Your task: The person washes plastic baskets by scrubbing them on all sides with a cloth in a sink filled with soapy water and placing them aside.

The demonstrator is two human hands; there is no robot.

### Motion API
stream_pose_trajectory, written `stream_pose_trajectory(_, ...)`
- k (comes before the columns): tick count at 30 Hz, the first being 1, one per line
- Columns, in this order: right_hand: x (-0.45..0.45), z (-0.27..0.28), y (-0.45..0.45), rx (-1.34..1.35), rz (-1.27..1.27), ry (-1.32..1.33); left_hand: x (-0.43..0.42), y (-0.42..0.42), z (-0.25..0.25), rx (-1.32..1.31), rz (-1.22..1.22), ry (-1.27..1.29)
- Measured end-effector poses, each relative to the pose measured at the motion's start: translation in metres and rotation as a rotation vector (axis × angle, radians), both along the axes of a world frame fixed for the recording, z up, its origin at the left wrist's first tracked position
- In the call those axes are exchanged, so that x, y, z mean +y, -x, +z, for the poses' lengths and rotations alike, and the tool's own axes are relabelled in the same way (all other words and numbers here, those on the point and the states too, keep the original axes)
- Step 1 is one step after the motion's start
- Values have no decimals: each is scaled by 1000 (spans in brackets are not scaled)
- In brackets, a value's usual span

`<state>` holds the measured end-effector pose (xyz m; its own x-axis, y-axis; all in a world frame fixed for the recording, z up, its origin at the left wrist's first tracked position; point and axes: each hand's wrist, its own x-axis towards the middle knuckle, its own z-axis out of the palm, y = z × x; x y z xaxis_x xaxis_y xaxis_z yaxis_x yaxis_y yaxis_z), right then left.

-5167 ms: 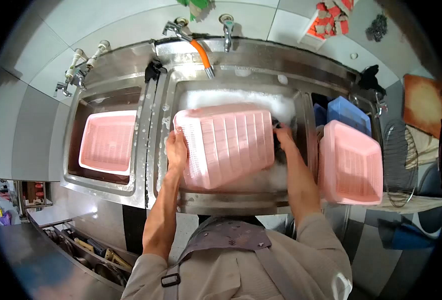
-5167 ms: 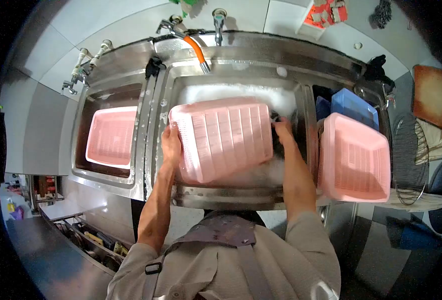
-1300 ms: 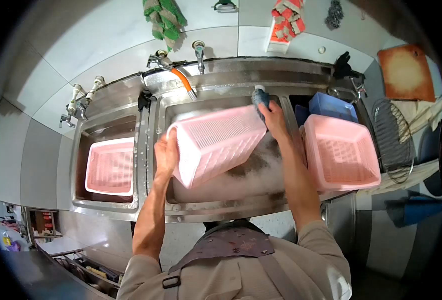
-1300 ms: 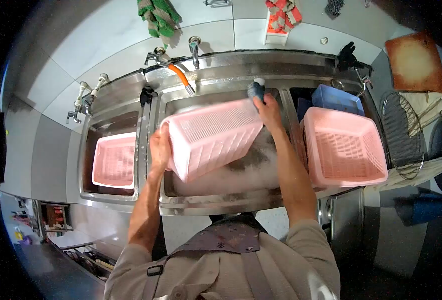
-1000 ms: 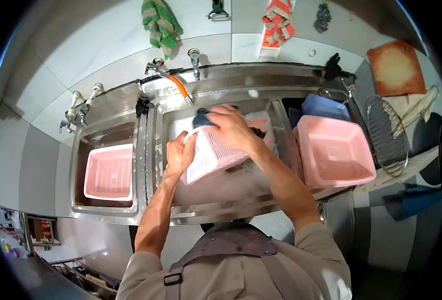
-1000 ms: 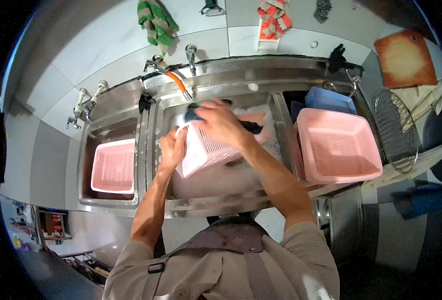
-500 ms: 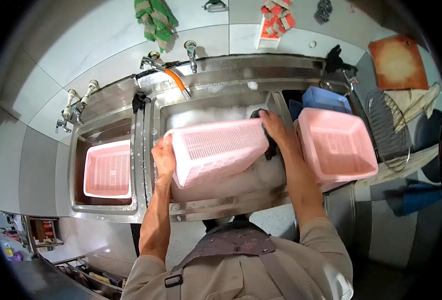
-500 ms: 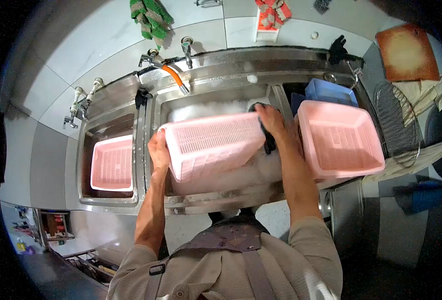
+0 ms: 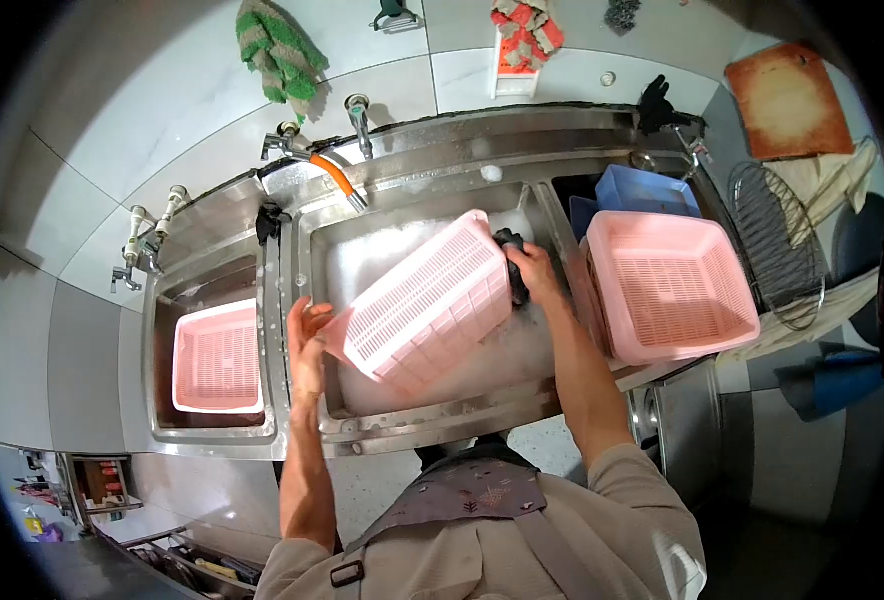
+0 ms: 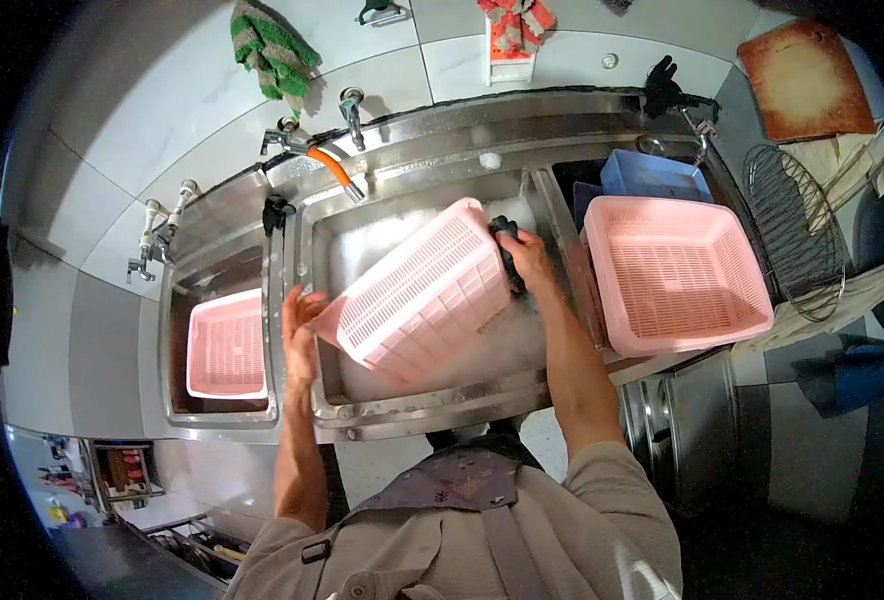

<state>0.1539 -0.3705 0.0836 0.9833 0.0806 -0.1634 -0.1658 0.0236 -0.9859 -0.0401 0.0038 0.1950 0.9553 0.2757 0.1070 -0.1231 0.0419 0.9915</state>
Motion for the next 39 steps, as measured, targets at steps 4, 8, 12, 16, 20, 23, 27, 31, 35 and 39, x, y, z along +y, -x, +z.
stream_pose_trajectory(4,18,19,13,-44,113,-73,-9,-31,47,366,-168,-582)
stream_pose_trajectory(8,38,29,29,-143,177,-95,-77,-77,70,630,-385,-823)
stream_pose_trajectory(12,49,59,29,-299,121,-459,-125,-113,36,378,-376,-1031)
stream_pose_trajectory(16,50,106,19,-678,65,27,-143,-105,23,277,-165,-1156)
stream_pose_trajectory(20,56,122,23,-312,135,-209,-140,-93,48,197,-91,-1042)
stream_pose_trajectory(23,43,106,8,-314,126,-31,-126,-86,50,105,5,-850)
stream_pose_trajectory(27,32,72,-2,-233,108,1,-103,-75,57,65,31,-569)
stream_pose_trajectory(31,14,56,1,-13,60,-179,-97,-67,72,102,15,-455)
stream_pose_trajectory(35,-1,41,-8,163,10,-592,-78,-76,60,-3,71,-341)
stream_pose_trajectory(39,5,69,-1,143,-168,-575,-60,-78,49,-12,113,-11)
